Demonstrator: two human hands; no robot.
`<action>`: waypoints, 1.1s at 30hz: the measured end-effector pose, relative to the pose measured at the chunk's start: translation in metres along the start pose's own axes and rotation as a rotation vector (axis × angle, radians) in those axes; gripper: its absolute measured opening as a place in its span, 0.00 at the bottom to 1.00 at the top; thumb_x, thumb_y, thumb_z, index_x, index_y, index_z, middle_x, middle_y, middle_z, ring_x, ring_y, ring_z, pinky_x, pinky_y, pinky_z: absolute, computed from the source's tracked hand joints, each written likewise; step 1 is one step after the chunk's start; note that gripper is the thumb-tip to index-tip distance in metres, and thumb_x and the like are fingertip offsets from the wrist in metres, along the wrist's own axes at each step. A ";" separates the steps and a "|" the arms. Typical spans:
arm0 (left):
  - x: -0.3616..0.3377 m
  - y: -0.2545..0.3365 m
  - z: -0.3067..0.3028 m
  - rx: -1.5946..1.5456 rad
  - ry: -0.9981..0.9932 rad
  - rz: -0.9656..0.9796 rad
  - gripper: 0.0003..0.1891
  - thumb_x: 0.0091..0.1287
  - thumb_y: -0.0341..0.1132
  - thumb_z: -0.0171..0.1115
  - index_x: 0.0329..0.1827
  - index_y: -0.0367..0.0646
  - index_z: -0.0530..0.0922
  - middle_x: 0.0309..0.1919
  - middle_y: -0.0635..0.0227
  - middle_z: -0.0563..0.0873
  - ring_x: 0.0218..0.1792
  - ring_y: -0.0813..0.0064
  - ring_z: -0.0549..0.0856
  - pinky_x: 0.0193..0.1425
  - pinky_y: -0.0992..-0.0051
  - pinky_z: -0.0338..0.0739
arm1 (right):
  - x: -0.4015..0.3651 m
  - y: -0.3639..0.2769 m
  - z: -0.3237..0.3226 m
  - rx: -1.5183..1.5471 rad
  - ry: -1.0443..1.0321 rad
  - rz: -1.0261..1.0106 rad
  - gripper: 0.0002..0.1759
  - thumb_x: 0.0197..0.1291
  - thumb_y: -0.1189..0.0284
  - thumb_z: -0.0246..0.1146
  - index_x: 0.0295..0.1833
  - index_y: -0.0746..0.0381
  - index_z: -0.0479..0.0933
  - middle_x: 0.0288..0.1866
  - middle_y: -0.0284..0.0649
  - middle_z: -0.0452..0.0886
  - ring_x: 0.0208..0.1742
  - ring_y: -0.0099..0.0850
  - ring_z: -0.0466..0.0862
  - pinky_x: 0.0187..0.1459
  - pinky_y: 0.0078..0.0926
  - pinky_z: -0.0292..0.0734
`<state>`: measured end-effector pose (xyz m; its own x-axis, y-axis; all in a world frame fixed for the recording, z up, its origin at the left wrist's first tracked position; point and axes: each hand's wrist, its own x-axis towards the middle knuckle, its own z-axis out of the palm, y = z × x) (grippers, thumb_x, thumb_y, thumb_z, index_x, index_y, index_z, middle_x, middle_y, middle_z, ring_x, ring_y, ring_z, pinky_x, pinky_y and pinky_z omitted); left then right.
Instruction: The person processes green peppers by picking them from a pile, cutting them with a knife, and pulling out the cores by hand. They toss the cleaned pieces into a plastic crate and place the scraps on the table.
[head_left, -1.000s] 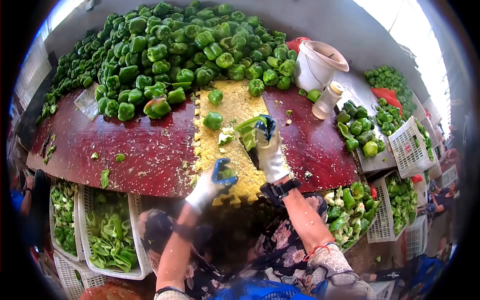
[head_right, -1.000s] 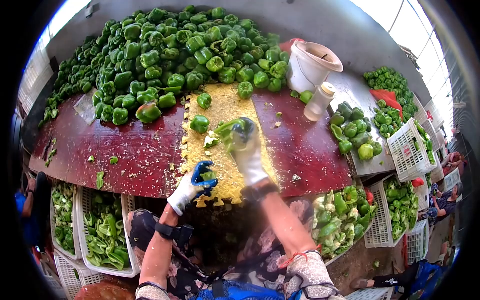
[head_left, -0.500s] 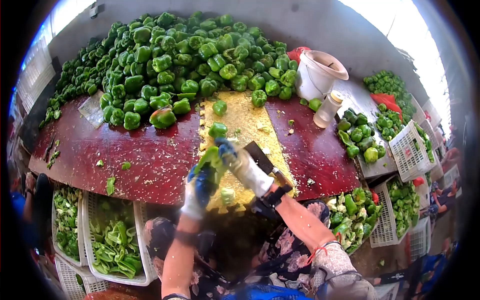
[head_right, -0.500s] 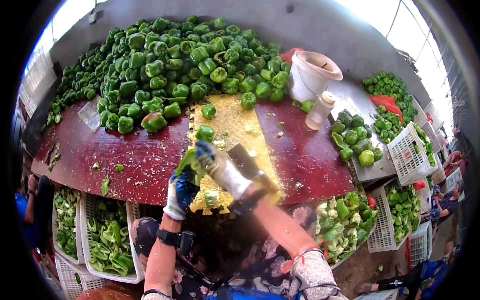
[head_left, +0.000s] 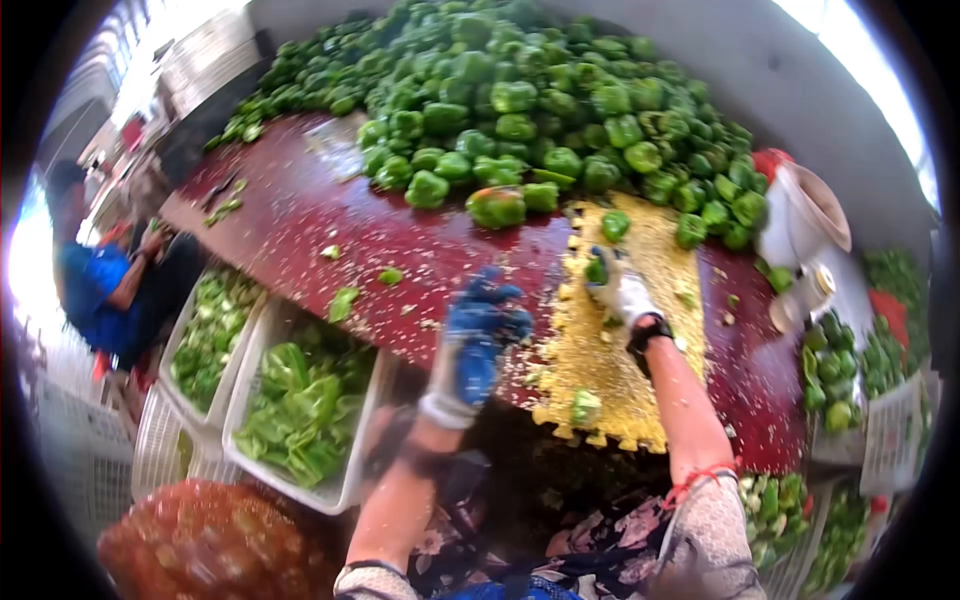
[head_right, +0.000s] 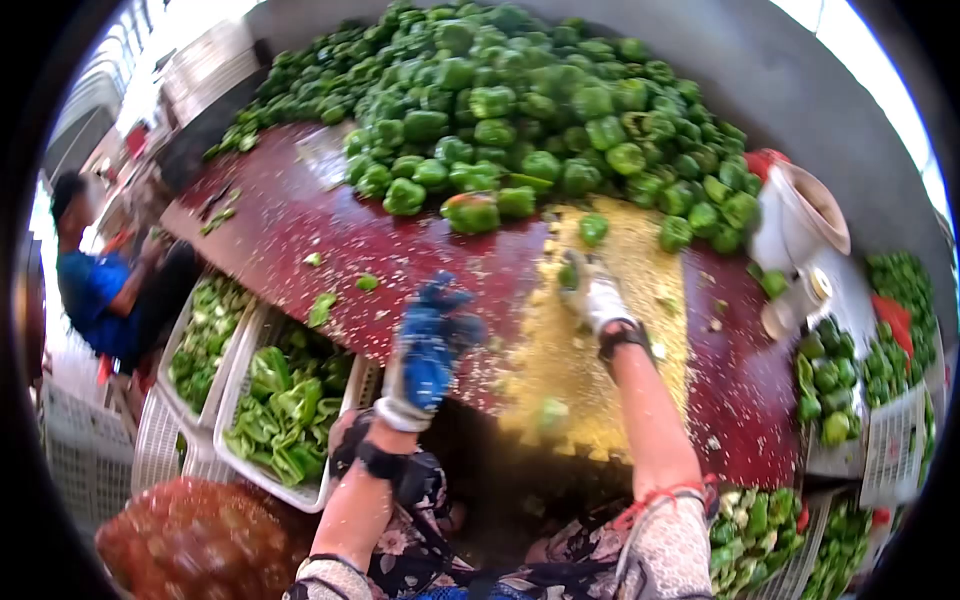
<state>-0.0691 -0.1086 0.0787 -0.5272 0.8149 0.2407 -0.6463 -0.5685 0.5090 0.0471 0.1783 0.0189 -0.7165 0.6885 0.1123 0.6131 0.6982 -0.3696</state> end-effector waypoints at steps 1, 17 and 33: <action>0.006 -0.011 -0.009 0.240 0.036 -0.085 0.28 0.67 0.32 0.68 0.71 0.43 0.71 0.57 0.63 0.83 0.49 0.71 0.86 0.57 0.69 0.83 | -0.009 -0.011 -0.011 0.031 0.000 0.063 0.36 0.60 0.65 0.68 0.74 0.51 0.66 0.64 0.56 0.77 0.63 0.51 0.79 0.66 0.44 0.74; -0.013 -0.075 0.015 1.071 -0.113 -0.021 0.32 0.59 0.36 0.78 0.66 0.42 0.74 0.55 0.60 0.84 0.54 0.66 0.85 0.60 0.69 0.81 | -0.154 -0.072 -0.092 1.163 -0.367 0.067 0.30 0.72 0.56 0.61 0.73 0.59 0.67 0.57 0.35 0.80 0.52 0.24 0.80 0.48 0.20 0.78; -0.016 -0.086 0.014 1.431 -0.311 0.072 0.43 0.54 0.39 0.80 0.74 0.50 0.68 0.59 0.54 0.82 0.59 0.56 0.84 0.61 0.63 0.81 | -0.179 -0.066 -0.065 0.918 0.022 -0.146 0.32 0.64 0.56 0.68 0.65 0.64 0.70 0.56 0.43 0.77 0.56 0.33 0.79 0.58 0.31 0.77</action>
<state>0.0027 -0.0714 0.0427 -0.2762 0.8865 0.3712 0.5604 -0.1652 0.8116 0.1564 0.0221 0.0833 -0.7539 0.6157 0.2293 0.0066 0.3561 -0.9344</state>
